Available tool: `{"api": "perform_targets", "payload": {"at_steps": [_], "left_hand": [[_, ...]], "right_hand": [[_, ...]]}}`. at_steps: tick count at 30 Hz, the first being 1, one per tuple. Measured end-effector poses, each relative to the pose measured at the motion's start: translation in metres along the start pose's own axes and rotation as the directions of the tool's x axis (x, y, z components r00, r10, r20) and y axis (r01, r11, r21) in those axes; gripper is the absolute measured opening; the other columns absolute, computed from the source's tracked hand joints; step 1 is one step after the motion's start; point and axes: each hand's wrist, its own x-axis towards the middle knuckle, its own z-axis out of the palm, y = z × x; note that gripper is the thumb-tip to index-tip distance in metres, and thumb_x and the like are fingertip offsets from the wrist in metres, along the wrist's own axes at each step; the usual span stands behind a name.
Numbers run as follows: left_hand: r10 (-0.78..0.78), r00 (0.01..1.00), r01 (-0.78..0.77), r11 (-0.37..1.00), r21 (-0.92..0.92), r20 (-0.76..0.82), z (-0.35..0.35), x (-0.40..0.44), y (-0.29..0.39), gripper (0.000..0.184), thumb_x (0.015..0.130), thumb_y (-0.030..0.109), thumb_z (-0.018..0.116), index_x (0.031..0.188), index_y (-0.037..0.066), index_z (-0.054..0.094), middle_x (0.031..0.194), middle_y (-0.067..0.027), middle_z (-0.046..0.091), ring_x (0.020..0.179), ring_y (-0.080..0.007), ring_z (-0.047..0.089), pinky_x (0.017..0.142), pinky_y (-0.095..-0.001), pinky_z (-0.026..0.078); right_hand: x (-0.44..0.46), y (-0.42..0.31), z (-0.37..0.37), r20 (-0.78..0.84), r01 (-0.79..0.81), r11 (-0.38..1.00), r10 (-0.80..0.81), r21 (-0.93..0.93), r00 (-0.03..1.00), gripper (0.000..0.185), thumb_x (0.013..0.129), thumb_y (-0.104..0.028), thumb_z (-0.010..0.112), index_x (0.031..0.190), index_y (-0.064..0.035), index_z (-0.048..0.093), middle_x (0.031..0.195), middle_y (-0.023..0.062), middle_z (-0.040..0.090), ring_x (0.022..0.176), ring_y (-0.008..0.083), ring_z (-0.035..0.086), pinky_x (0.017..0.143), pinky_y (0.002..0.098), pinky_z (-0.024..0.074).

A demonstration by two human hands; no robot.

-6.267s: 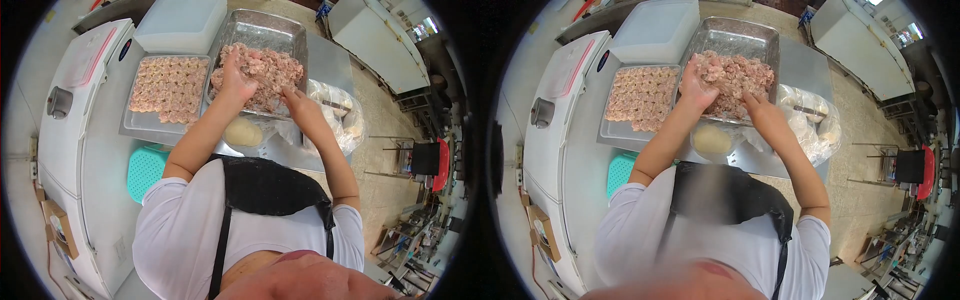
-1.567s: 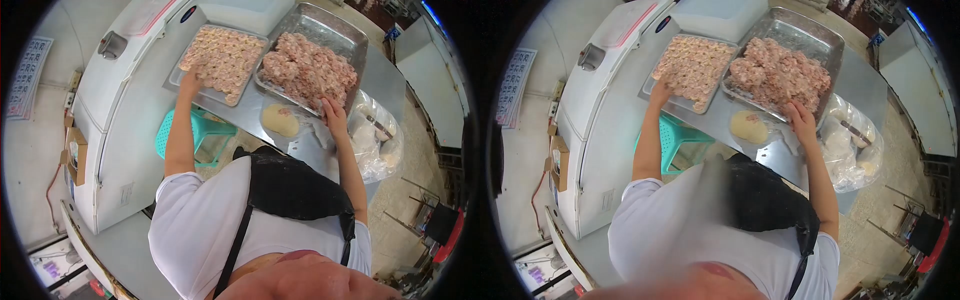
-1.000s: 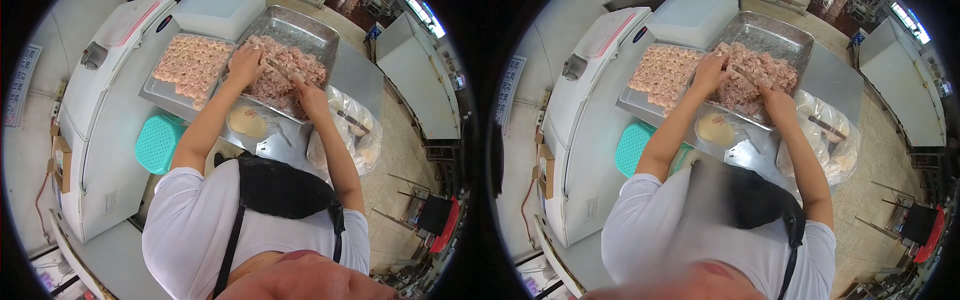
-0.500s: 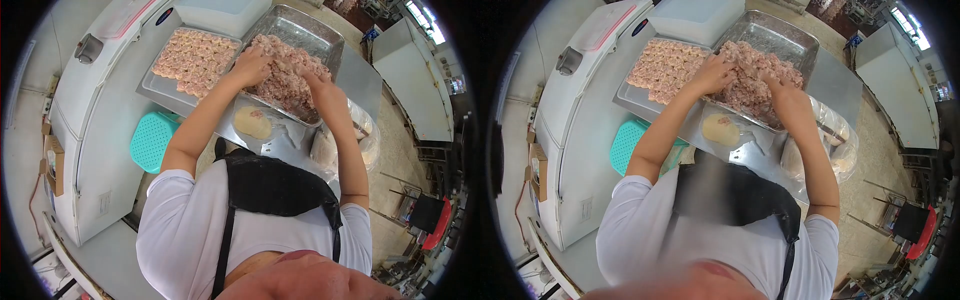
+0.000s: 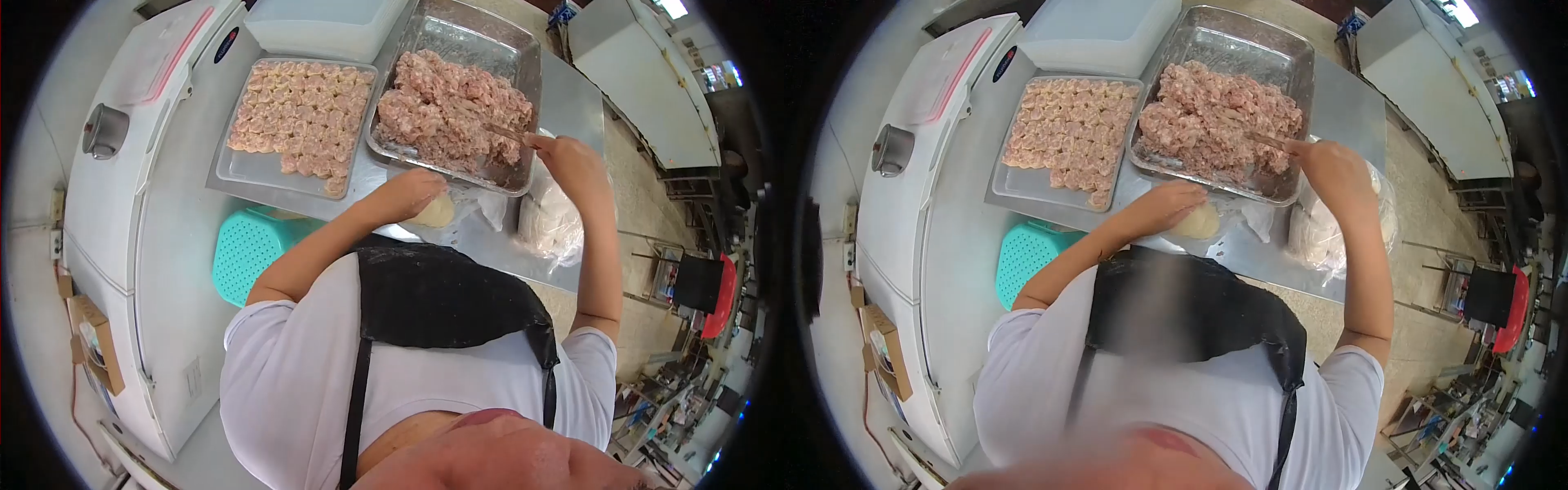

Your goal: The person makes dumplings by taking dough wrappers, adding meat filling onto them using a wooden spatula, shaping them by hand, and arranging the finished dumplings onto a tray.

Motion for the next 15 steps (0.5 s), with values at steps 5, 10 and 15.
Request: {"api": "perform_targets", "payload": {"at_steps": [5,10,15], "left_hand": [[-0.026,1.000,0.025,0.969,0.247,-0.001,0.016,-0.009,-0.013,0.019,0.082,0.008,0.059,0.099,0.001,0.065,0.103,-0.0114,0.061,0.100,-0.0307,0.056,0.086,-0.0380,0.046],[-0.020,0.985,0.049,0.984,0.173,-0.169,-0.014,-0.012,0.026,0.018,0.082,0.009,0.061,0.099,0.002,0.065,0.094,-0.0111,0.059,0.092,-0.0302,0.056,0.080,-0.0377,0.046],[0.035,0.938,0.013,0.990,0.137,-0.344,-0.044,0.035,0.050,0.020,0.082,0.010,0.064,0.101,0.005,0.065,0.094,-0.0117,0.059,0.089,-0.0310,0.057,0.079,-0.0381,0.047]], "right_hand": [[0.022,-0.001,0.096,0.151,0.091,0.987,-0.110,0.130,0.982,0.026,0.093,-0.023,0.047,0.108,-0.0143,0.066,0.085,0.0191,0.066,0.083,0.0365,0.065,0.072,0.0471,0.0497],[-0.003,-0.003,0.099,0.271,0.032,0.977,-0.089,0.209,0.958,0.028,0.094,-0.028,0.046,0.106,-0.0119,0.066,0.091,0.0209,0.066,0.086,0.0370,0.064,0.075,0.0474,0.0497],[0.006,0.019,0.057,0.181,0.085,0.966,-0.131,0.243,0.975,0.023,0.091,-0.025,0.052,0.106,-0.0144,0.066,0.087,0.0195,0.066,0.083,0.0381,0.064,0.073,0.0454,0.0492]]}}
